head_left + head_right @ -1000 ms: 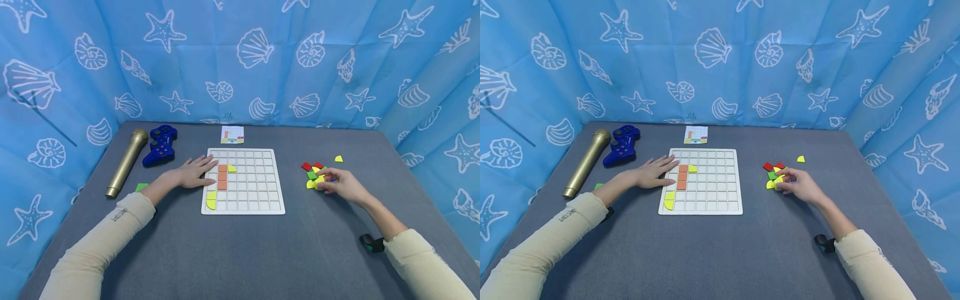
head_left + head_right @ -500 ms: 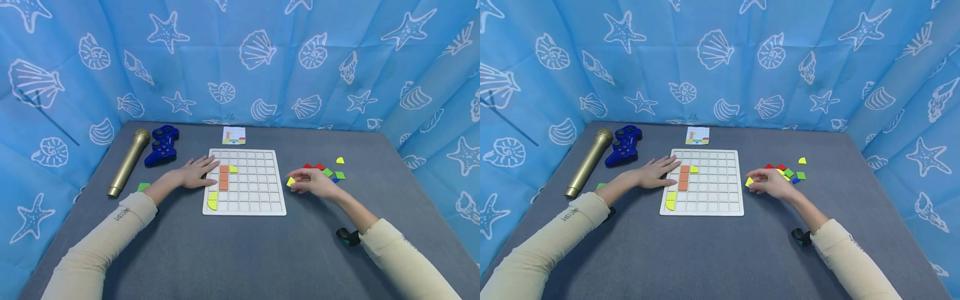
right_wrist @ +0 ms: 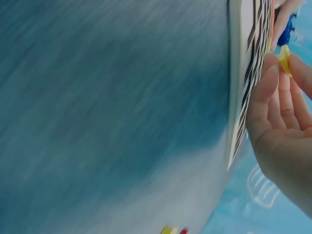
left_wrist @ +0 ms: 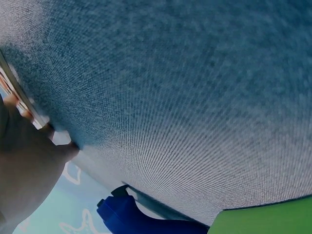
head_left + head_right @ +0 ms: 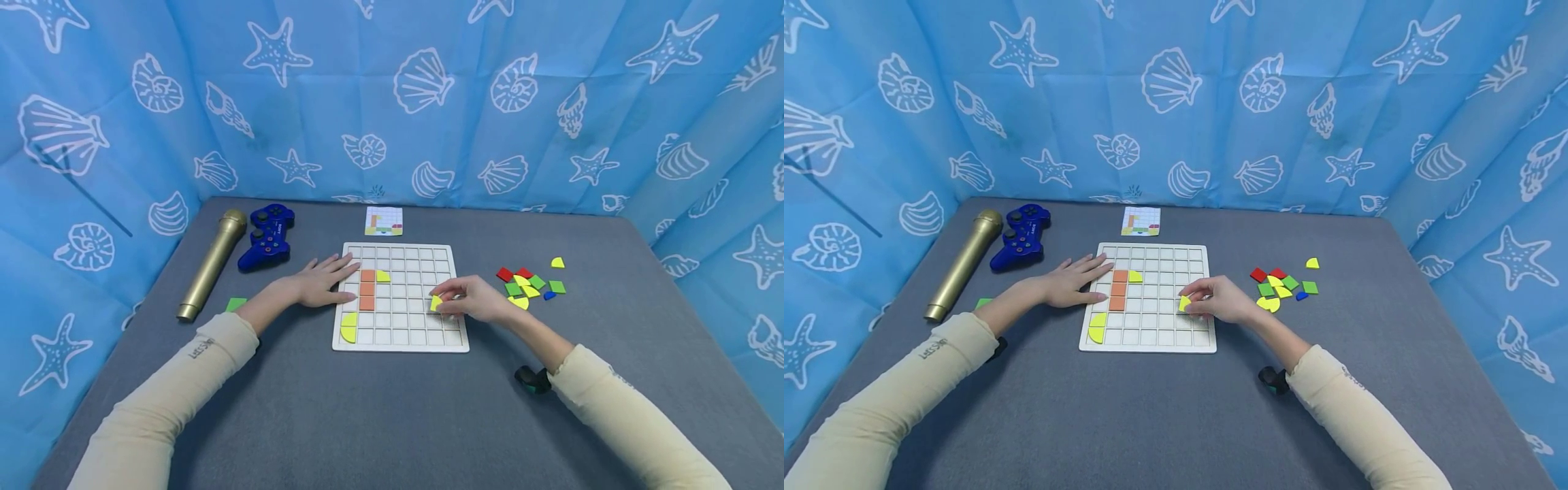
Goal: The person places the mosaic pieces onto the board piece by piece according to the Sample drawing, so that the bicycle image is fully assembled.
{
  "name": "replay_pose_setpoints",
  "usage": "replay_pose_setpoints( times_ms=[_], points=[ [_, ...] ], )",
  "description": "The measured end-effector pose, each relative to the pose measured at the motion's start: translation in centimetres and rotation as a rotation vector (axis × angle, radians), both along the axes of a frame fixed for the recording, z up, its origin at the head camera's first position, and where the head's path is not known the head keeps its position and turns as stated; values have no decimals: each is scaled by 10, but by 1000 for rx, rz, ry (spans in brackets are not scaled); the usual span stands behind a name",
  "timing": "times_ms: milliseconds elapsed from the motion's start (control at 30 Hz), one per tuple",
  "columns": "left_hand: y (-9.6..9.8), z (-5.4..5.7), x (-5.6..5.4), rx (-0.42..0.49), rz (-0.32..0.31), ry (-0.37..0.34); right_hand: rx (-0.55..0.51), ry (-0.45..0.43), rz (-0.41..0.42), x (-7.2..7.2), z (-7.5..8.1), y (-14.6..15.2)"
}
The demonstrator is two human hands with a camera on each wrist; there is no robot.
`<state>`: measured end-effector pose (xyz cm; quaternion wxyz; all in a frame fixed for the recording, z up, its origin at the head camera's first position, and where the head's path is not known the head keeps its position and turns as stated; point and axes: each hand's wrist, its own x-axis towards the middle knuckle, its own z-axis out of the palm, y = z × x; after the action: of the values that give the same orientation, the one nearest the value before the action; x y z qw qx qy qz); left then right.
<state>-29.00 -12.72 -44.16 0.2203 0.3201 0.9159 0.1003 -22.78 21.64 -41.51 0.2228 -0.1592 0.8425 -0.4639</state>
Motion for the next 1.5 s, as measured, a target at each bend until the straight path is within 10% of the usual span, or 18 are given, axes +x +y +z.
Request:
replay_pose_setpoints(
  times_ms=[1500],
  points=[
    [-1, -5, -3, 1, 12, 10, 137, -15, 23, 1, -4, -123]
  ],
)
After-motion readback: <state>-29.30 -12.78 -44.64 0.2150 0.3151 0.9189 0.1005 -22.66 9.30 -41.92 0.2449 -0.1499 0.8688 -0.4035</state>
